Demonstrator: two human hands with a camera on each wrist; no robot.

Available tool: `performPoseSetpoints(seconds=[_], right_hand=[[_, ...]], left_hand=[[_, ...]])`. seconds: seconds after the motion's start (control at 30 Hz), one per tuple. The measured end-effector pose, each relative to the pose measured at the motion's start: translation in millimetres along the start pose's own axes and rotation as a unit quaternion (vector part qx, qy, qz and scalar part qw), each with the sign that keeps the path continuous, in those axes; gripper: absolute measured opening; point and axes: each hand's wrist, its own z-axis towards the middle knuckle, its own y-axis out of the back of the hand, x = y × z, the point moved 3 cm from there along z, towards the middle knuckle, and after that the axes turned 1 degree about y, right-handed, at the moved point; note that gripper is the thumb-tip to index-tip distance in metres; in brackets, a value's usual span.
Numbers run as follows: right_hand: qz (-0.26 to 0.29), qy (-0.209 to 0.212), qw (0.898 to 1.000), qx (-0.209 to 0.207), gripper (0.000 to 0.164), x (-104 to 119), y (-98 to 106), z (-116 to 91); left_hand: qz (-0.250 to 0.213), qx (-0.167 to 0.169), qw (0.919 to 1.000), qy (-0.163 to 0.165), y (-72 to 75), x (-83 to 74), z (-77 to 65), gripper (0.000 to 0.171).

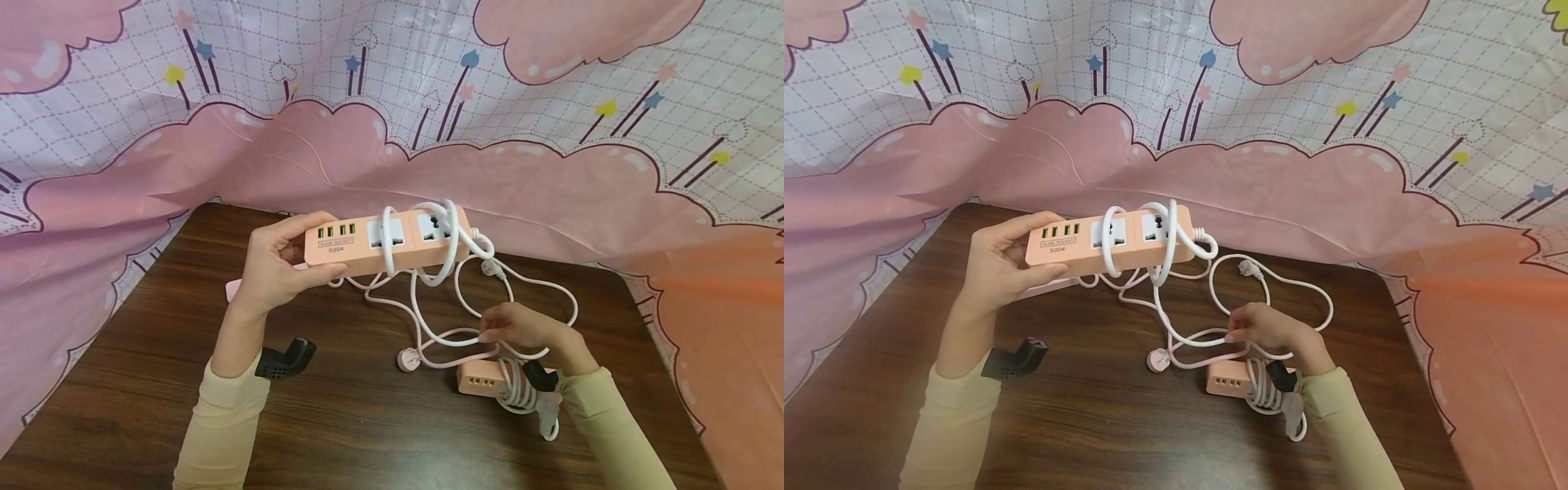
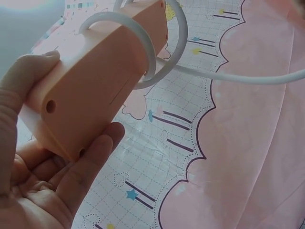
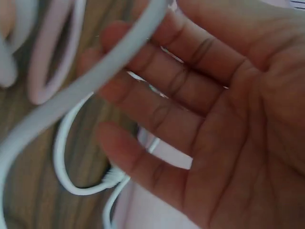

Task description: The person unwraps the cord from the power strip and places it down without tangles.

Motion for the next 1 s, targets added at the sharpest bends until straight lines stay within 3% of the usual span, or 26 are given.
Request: performPoseSetpoints(seconds=[0.17,0.3,0.4,0.5,0.63,0.77,0.87,1.0], right_hand=[[-0.014,-0.037,0.999,0.024,0.011,-6.4,-3.0,4.2],[-0.026,-0.004,0.999,-0.026,0.018,7.9,5.9,9.7],[0.005,0.025,0.996,-0.085,0.029,31.1,11.3,17.8],[0.096,0.049,0.990,-0.091,0.036,56.9,7.7,27.1],[0.234,0.098,0.967,-0.032,0.042,80.4,-6.1,40.5],[0.310,0.153,0.938,-0.003,0.029,89.1,-14.2,48.4],[0.341,0.151,0.927,-0.045,0.023,88.9,-10.4,46.5],[0.341,0.114,0.920,-0.158,0.021,85.7,4.5,34.9]], left_hand=[[0.006,0.011,0.9999,0.005,-4.6,0.2,0.2,0.053],[-0.001,0.015,0.9998,0.013,-9.0,0.5,1.1,0.053],[-0.009,0.019,0.9997,0.013,-12.2,-0.7,1.9,0.053],[-0.017,0.024,0.9995,0.011,-15.5,-2.0,2.7,0.053],[-0.026,0.027,0.9992,0.010,-17.6,-2.5,3.2,0.052],[-0.025,0.027,0.9992,0.013,-16.5,-1.8,2.2,0.053],[-0.019,0.024,0.9994,0.014,-13.9,-1.4,1.0,0.054],[-0.027,0.022,0.9993,0.013,-10.9,-1.5,0.2,0.053]])
